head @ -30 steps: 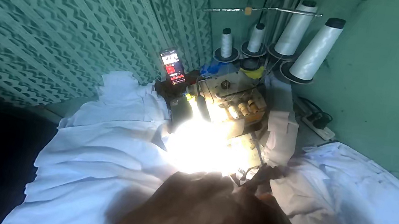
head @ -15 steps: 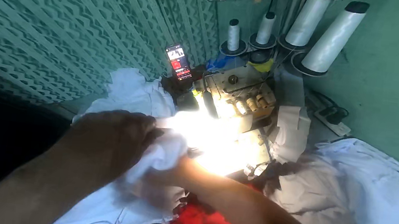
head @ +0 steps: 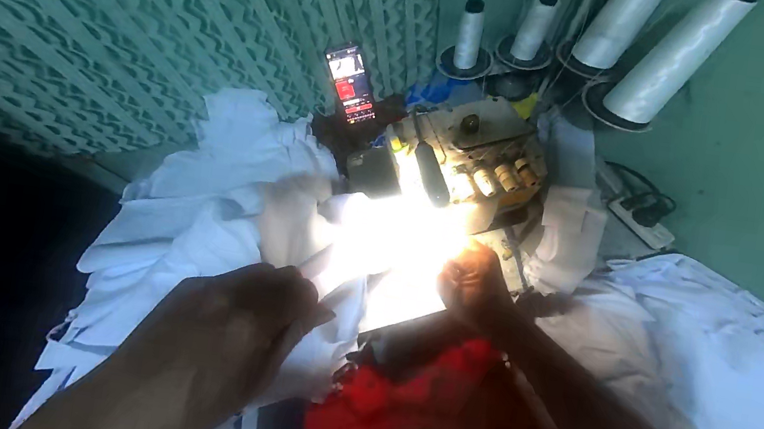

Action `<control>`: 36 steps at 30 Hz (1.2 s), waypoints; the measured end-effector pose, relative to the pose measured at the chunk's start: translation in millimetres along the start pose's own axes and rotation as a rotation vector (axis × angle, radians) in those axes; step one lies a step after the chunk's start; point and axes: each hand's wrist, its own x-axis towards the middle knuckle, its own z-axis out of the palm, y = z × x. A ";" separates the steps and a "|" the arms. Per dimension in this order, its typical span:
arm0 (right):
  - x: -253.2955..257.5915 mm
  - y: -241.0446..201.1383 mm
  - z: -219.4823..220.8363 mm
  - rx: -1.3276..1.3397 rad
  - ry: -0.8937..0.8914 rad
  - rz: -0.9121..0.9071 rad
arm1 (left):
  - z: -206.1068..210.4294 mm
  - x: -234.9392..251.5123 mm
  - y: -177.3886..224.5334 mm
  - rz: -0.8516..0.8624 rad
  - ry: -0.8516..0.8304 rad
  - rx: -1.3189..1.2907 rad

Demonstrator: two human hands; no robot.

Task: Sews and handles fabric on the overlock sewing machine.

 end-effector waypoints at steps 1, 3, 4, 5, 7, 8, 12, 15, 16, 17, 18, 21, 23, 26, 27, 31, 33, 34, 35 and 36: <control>12.1 -10.7 -4.6 0.029 -0.047 -0.033 | -0.3 1.5 1.9 0.015 0.004 0.011; 33.4 -30.9 -7.2 0.123 -0.249 -0.043 | -1.4 4.5 6.5 0.035 0.015 0.033; 42.2 -37.6 -7.2 0.167 -0.387 -0.025 | -2.2 6.5 9.5 0.044 0.019 0.047; 49.3 -42.3 -6.6 0.200 -0.512 -0.010 | -3.5 9.1 13.0 0.052 0.017 0.056; 55.9 -47.4 -8.1 0.217 -0.659 -0.009 | -7.4 16.5 20.7 0.072 0.003 0.056; 53.4 -48.0 -10.6 0.203 -0.660 -0.016 | -8.7 20.8 24.7 0.086 0.000 0.057; 7.1 -34.5 -26.2 0.116 -0.325 -0.085 | -4.3 43.7 26.0 0.137 0.006 0.124; -44.1 -19.7 -37.4 0.117 -0.189 0.021 | 19.1 70.5 2.6 0.152 -0.026 0.112; -57.1 -19.1 -38.8 0.118 -0.162 0.096 | 28.2 80.2 -9.4 0.140 -0.069 0.105; -66.6 -18.9 -37.2 0.109 -0.134 0.166 | 37.2 89.4 -23.2 0.124 -0.124 0.099; -74.1 -14.9 -33.2 0.110 -0.110 0.202 | 44.7 97.5 -37.2 0.109 -0.178 0.090; -89.3 18.2 -11.7 0.175 -0.051 0.112 | 52.9 113.4 -69.6 0.099 -0.226 0.072; -75.3 26.1 -3.9 0.221 -0.021 0.084 | 41.4 118.5 -78.4 0.105 -0.174 0.062; -45.9 33.4 0.5 0.271 -0.033 0.093 | 20.1 116.1 -92.5 0.099 -0.099 0.026; -38.4 36.8 1.8 0.284 -0.040 0.095 | 16.4 111.9 -96.2 0.087 -0.087 -0.012; -19.6 50.1 4.6 0.338 -0.088 0.110 | 6.9 103.5 -72.3 0.019 -0.148 -0.177; -16.2 53.4 5.6 0.358 -0.094 0.120 | 3.2 110.4 -48.9 0.024 -0.218 -0.183; -15.4 54.4 6.2 0.363 -0.089 0.123 | 4.8 114.4 -40.0 0.038 -0.238 -0.169; -14.6 55.0 6.5 0.364 -0.082 0.124 | 8.7 117.9 -33.2 0.055 -0.245 -0.160; -13.8 55.4 6.5 0.362 -0.082 0.127 | 15.4 120.0 -28.6 0.067 -0.235 -0.153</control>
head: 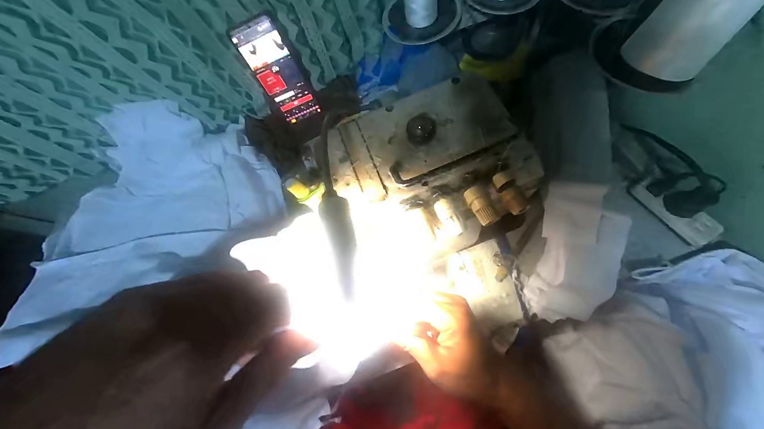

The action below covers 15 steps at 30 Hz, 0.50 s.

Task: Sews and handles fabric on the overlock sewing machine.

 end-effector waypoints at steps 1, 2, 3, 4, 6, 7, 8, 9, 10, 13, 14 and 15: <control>1.0 0.1 -0.3 -0.002 -0.001 0.002 | 7.8 3.2 2.2 0.012 0.017 0.014; 1.9 0.6 -0.4 -0.003 -0.001 0.005 | 15.6 6.3 4.5 0.021 0.035 0.031; 2.6 1.5 -0.3 0.002 -0.003 0.006 | 22.7 9.4 7.8 0.024 0.054 0.049; 3.6 2.3 0.1 0.009 -0.004 0.009 | 29.6 12.3 10.9 0.020 0.073 0.064; 5.8 3.3 1.9 0.017 -0.001 0.018 | 43.4 17.9 14.7 -0.003 0.072 0.079; 6.8 3.4 3.0 0.022 0.002 0.019 | 50.2 21.0 15.7 -0.004 0.073 0.084; 8.1 3.1 3.8 0.023 0.006 0.016 | 57.5 24.9 15.4 0.011 0.087 0.085; 9.3 2.6 4.6 0.019 0.009 0.017 | 64.2 28.6 14.4 0.027 0.112 0.085; 10.3 2.2 5.2 0.000 0.014 0.020 | 68.5 31.7 13.8 0.023 0.132 0.098; 15.5 0.9 9.3 -0.026 0.047 0.068 | 59.0 38.5 -0.5 -0.163 0.040 0.130; 16.8 0.2 11.1 -0.027 0.069 0.097 | 51.5 42.8 -13.3 -0.220 -0.022 0.148; 18.0 0.3 13.4 -0.031 0.091 0.118 | 44.6 45.2 -30.1 -0.257 -0.075 0.173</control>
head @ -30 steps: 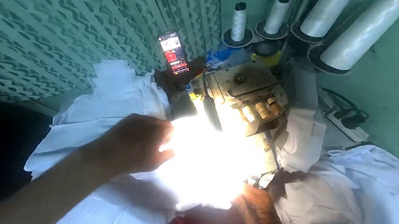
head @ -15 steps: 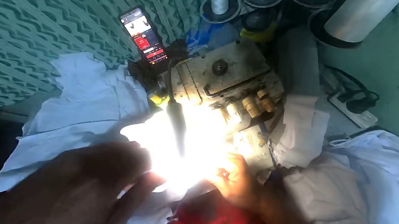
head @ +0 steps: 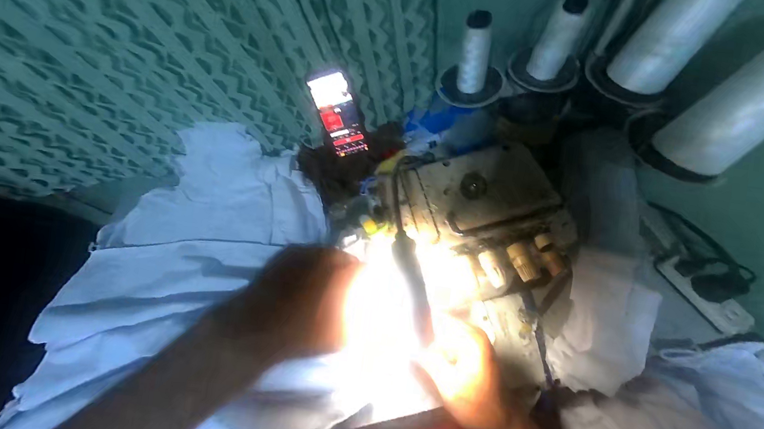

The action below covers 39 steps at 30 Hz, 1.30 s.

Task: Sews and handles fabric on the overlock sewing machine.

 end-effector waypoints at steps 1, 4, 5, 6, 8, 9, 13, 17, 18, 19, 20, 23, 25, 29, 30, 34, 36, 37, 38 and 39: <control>1.0 -0.2 2.0 0.006 0.020 0.015 | -7.0 4.8 -18.1 -0.049 -0.074 0.006; 3.0 -0.7 4.5 0.029 0.036 0.028 | -15.5 1.2 -77.5 -0.116 -0.075 -0.012; 2.5 -0.3 4.3 0.031 0.026 0.029 | -14.6 -6.2 -94.2 -0.093 -0.021 -0.029; 2.1 0.0 3.7 0.031 0.014 0.035 | -13.9 -15.6 -107.5 -0.059 0.037 -0.044; 1.5 1.0 2.9 0.042 0.002 0.045 | -13.8 -36.2 -121.5 0.031 0.188 -0.135; 1.3 1.7 2.8 0.047 -0.001 0.048 | -15.9 -46.9 -119.6 0.064 0.241 -0.239; 1.1 0.9 3.9 0.081 0.011 0.055 | -22.6 -65.8 -80.2 0.011 0.351 -0.259; 2.3 -5.4 3.4 0.141 -0.017 0.133 | -0.6 -20.5 -64.7 0.048 0.320 -0.251; 2.5 -7.9 2.8 0.150 -0.022 0.156 | 6.4 -7.1 -63.3 0.042 0.233 -0.266; 2.7 -9.8 2.3 0.163 -0.025 0.178 | 10.3 4.2 -60.8 0.020 0.121 -0.277; 2.6 -10.7 1.9 0.172 -0.028 0.194 | 12.6 12.3 -58.6 0.004 0.027 -0.265; 1.2 -6.6 1.3 0.192 -0.027 0.193 | 0.3 4.8 -55.8 0.028 -0.068 -0.420; -0.3 -3.8 0.5 0.189 -0.028 0.194 | -27.1 -24.6 -43.3 0.086 -0.122 -0.645; 1.9 -5.7 -3.2 0.158 -0.067 0.233 | -53.1 -92.3 -3.8 0.096 0.043 -0.050; 2.1 -5.3 -3.6 0.149 -0.081 0.230 | -47.8 -100.8 -2.2 0.036 0.120 0.172; 1.9 -5.5 -4.6 0.115 -0.122 0.210 | -33.8 -106.6 -24.1 0.028 0.089 0.174; 1.7 -5.6 -6.6 0.122 -0.132 0.209 | -38.5 -110.0 -15.9 0.193 0.068 -0.114; 1.4 -6.3 -8.0 0.128 -0.140 0.216 | -40.9 -113.0 -6.5 0.225 0.081 -0.147; 1.4 -7.7 -9.0 0.129 -0.145 0.229 | -44.5 -116.9 4.2 0.193 0.098 -0.064; 1.8 -9.6 -9.4 0.128 -0.148 0.243 | -47.8 -119.7 13.6 0.118 0.122 0.070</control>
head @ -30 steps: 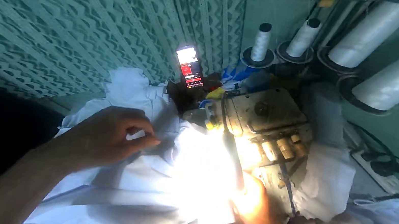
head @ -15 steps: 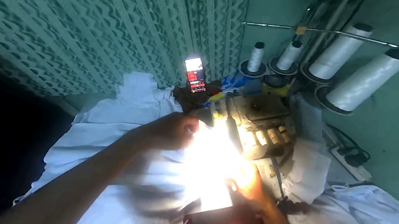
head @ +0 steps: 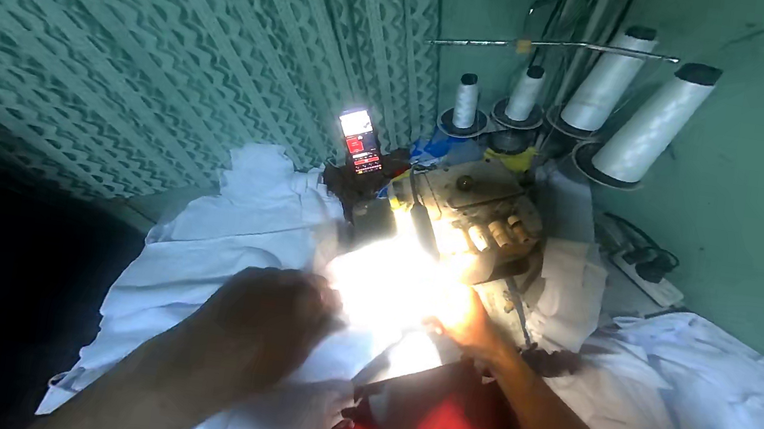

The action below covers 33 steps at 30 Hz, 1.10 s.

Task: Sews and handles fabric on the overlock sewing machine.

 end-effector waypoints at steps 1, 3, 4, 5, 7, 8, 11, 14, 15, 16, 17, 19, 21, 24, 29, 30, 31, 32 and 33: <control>0.2 -2.4 0.4 0.000 -0.003 0.011 | -0.7 0.3 4.7 -0.063 0.030 0.129; -0.3 -6.0 2.0 0.004 0.003 0.018 | 0.9 0.0 1.3 -0.067 0.020 0.148; -1.2 -7.1 3.2 0.001 0.030 0.000 | -1.1 -1.9 0.1 0.012 -0.015 0.019; -3.9 -6.8 5.6 -0.008 0.094 -0.046 | -3.9 -4.1 2.2 0.113 -0.042 -0.152; -17.5 0.0 12.4 -0.046 0.299 -0.227 | -9.4 -11.8 14.6 0.200 -0.009 -0.272; -26.0 5.1 16.7 -0.085 0.398 -0.295 | -13.8 -18.7 19.7 0.146 0.046 -0.150; -62.0 16.6 48.6 -0.126 0.467 -0.176 | -17.0 -29.0 10.2 -0.060 0.111 0.188; -65.9 36.5 108.7 -0.010 0.250 -0.099 | -12.5 -25.7 -3.6 -0.038 0.115 0.175; -54.8 34.0 127.5 0.022 0.189 -0.105 | -11.4 -22.9 -4.5 -0.016 0.118 0.169; -40.3 25.1 142.6 0.070 0.150 -0.125 | -10.1 -20.8 -4.9 0.004 0.124 0.173; -25.1 11.1 153.0 0.137 0.125 -0.137 | -9.2 -19.8 -5.7 0.020 0.120 0.183; -3.1 -20.6 152.0 0.200 0.026 -0.060 | -8.3 -21.2 -8.7 0.039 0.108 0.192; -0.4 -29.5 129.5 0.060 -0.106 0.041 | -9.2 -24.7 -9.8 0.050 0.117 0.165; -30.8 -2.1 84.9 -0.213 -0.095 -0.013 | -8.6 -31.4 -6.1 0.079 0.165 0.095; -40.2 -25.3 34.2 -0.267 0.328 -0.436 | -8.1 -31.7 15.4 0.151 0.205 0.065; -32.8 -40.7 31.5 -0.241 0.251 -0.471 | -10.9 -27.1 20.3 0.169 0.209 0.071; -26.1 -55.5 30.4 -0.233 0.139 -0.473 | -13.5 -21.9 24.5 0.186 0.214 0.076; -19.4 -66.5 30.7 -0.207 0.030 -0.473 | -15.4 -16.7 27.3 0.196 0.218 0.076; -13.6 -72.6 30.4 -0.174 -0.059 -0.471 | -16.6 -12.1 27.9 0.197 0.219 0.075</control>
